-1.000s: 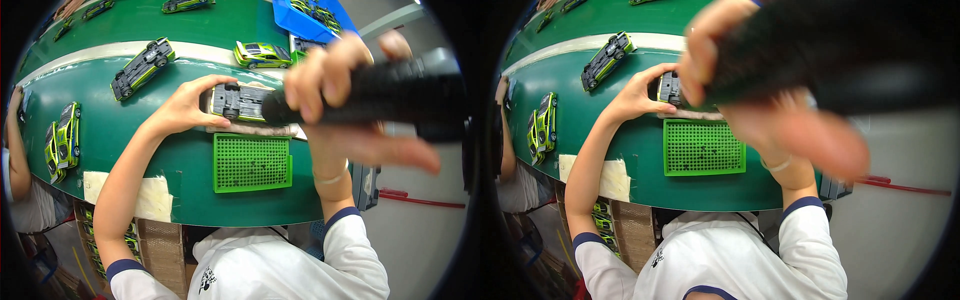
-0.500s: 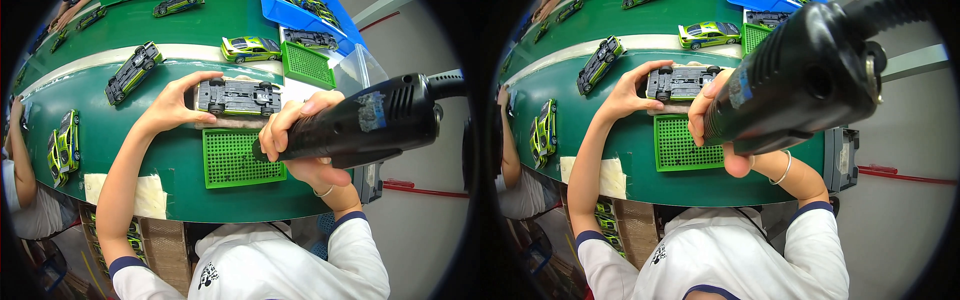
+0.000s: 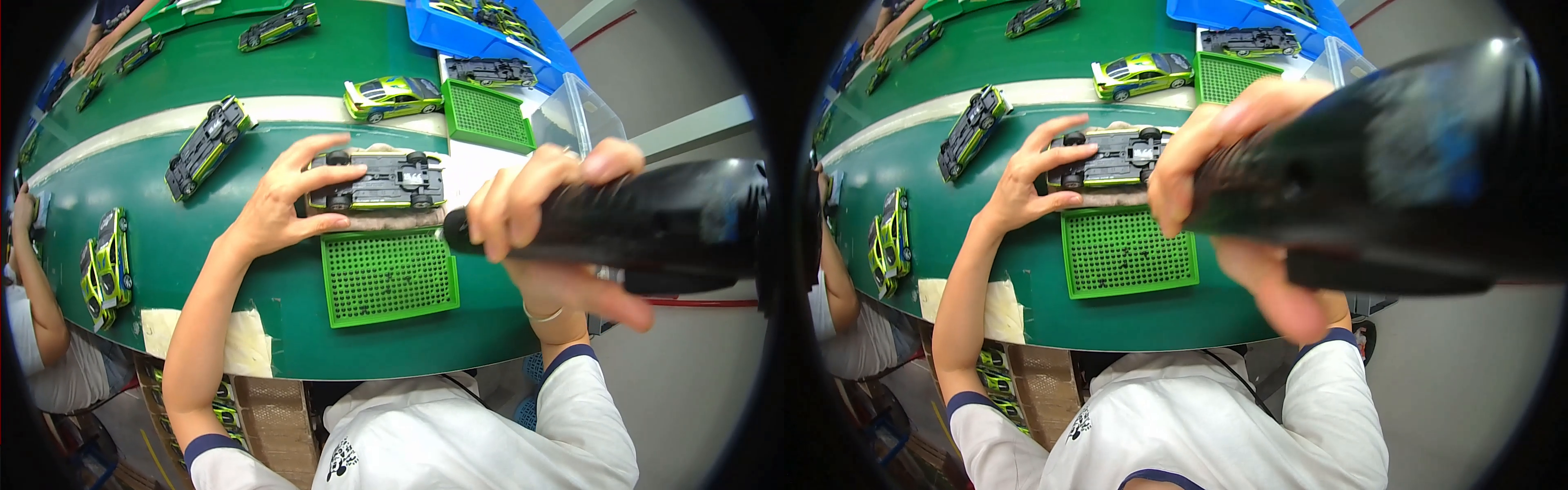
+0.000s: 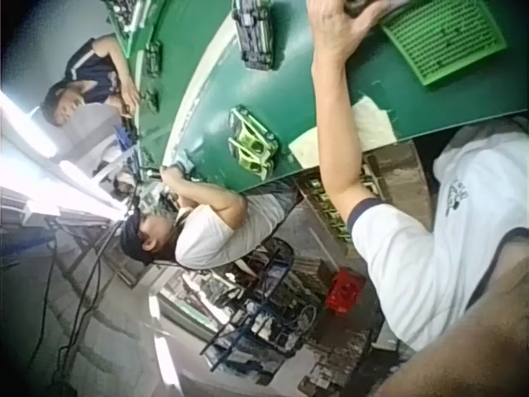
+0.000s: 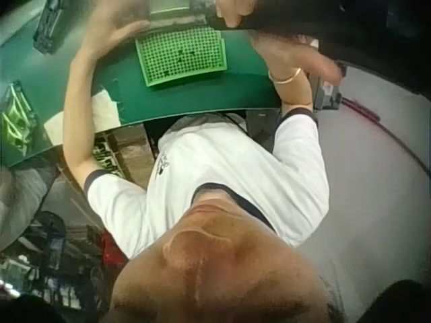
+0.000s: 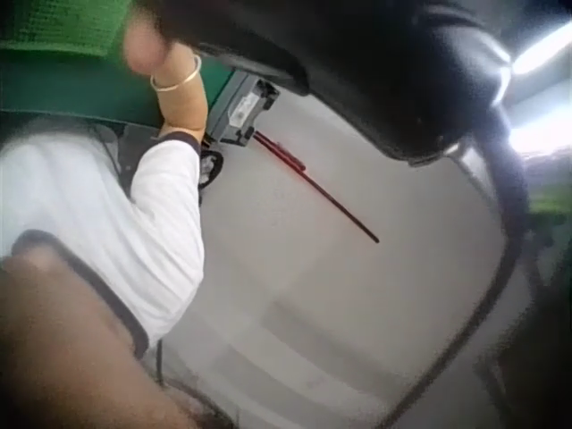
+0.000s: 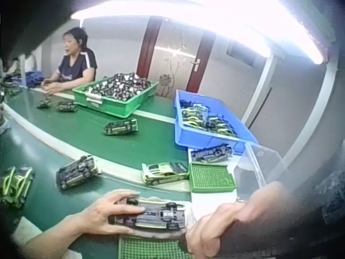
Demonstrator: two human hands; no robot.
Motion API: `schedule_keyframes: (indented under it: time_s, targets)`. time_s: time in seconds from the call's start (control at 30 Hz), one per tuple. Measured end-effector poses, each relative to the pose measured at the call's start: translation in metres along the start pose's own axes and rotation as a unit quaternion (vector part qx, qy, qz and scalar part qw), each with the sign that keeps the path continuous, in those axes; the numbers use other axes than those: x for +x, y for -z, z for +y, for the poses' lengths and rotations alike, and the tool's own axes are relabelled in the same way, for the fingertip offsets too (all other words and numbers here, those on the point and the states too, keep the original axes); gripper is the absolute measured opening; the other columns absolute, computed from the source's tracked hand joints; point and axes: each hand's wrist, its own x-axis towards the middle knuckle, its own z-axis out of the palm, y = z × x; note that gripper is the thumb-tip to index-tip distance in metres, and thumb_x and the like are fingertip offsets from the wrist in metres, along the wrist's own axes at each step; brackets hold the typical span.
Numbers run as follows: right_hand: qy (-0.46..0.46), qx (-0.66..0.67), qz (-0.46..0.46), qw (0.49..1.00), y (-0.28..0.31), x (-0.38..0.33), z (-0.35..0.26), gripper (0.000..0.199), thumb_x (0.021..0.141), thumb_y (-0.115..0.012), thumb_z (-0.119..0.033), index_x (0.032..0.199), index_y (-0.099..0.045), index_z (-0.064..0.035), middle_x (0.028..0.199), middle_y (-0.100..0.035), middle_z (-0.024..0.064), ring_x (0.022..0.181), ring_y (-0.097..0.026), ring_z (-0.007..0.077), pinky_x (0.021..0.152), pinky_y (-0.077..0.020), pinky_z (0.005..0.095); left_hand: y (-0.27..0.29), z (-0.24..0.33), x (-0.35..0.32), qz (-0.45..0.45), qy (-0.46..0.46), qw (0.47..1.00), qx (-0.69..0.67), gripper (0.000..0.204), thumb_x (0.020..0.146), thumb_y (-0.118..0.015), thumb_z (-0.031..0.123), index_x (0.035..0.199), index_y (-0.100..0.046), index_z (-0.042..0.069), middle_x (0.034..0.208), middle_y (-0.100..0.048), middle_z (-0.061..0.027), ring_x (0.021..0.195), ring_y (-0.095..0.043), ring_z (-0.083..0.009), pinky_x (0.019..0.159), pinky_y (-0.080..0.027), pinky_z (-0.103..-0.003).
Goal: The person assembles toy cars on a conveyor line by picking up car bodies and chassis, driving screws into the underside of each car using an electric screwdriver, and placing the assembled cars into a packaging tray.
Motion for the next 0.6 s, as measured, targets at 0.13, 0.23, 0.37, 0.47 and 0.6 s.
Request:
schedule_keyframes:
  time_s: [0.13,0.23,0.37,0.47,0.6]
  targets:
    - [0.017,-0.051,0.037,0.998,0.02,0.007,0.006,0.086,0.058,-0.046,-0.076,0.11,-0.027,-0.0091,0.068,-0.045,0.0099,0.048,-0.048,0.0176,0.046,-0.0439,0.0296,0.001,0.002,-0.002,-0.008,0.035,0.998,-0.043,0.052,0.058,-0.069,0.009,0.108,-0.058,0.013,0.118,-0.048,-0.0119,0.108,-0.045,-0.028,0.089,-0.039,-0.037]
    - [-0.081,-0.159,0.125,0.976,0.015,0.007,0.008,0.084,0.061,-0.044,-0.075,0.109,-0.028,-0.0086,0.067,-0.045,0.0102,0.048,-0.048,0.0169,0.047,-0.0439,0.0288,0.0,0.003,-0.003,-0.008,0.048,0.997,-0.055,0.052,0.057,-0.07,0.008,0.108,-0.058,0.013,0.118,-0.048,-0.0115,0.105,-0.048,-0.0267,0.086,-0.042,-0.035]
    - [-0.09,-0.143,0.133,0.977,0.023,0.002,0.018,0.08,0.063,-0.041,-0.075,0.107,-0.029,-0.0095,0.066,-0.045,0.008,0.048,-0.049,0.0153,0.048,-0.0437,0.0272,-0.001,0.003,0.0,-0.01,0.049,0.997,-0.056,0.052,0.056,-0.07,0.007,0.107,-0.059,0.013,0.117,-0.048,-0.0114,0.103,-0.049,-0.0262,0.085,-0.043,-0.035]
    - [-0.098,-0.152,0.145,0.973,0.019,0.002,0.023,0.077,0.064,-0.039,-0.075,0.105,-0.03,-0.0098,0.065,-0.044,0.0068,0.047,-0.047,0.0138,0.047,-0.0425,0.0257,-0.001,0.003,0.0,-0.01,0.057,0.996,-0.066,0.052,0.056,-0.07,0.007,0.107,-0.059,0.013,0.117,-0.049,-0.0113,0.103,-0.049,-0.0261,0.085,-0.043,-0.035]
    - [-0.117,-0.15,0.155,0.969,0.018,0.002,0.028,0.076,0.065,-0.038,-0.075,0.104,-0.03,-0.0097,0.064,-0.043,0.0056,0.045,-0.044,0.012,0.045,-0.0401,0.0244,0.0,0.003,0.002,-0.008,0.063,0.995,-0.074,0.052,0.055,-0.071,0.007,0.106,-0.059,0.013,0.116,-0.05,-0.0109,0.104,-0.049,-0.0258,0.084,-0.043,-0.035]
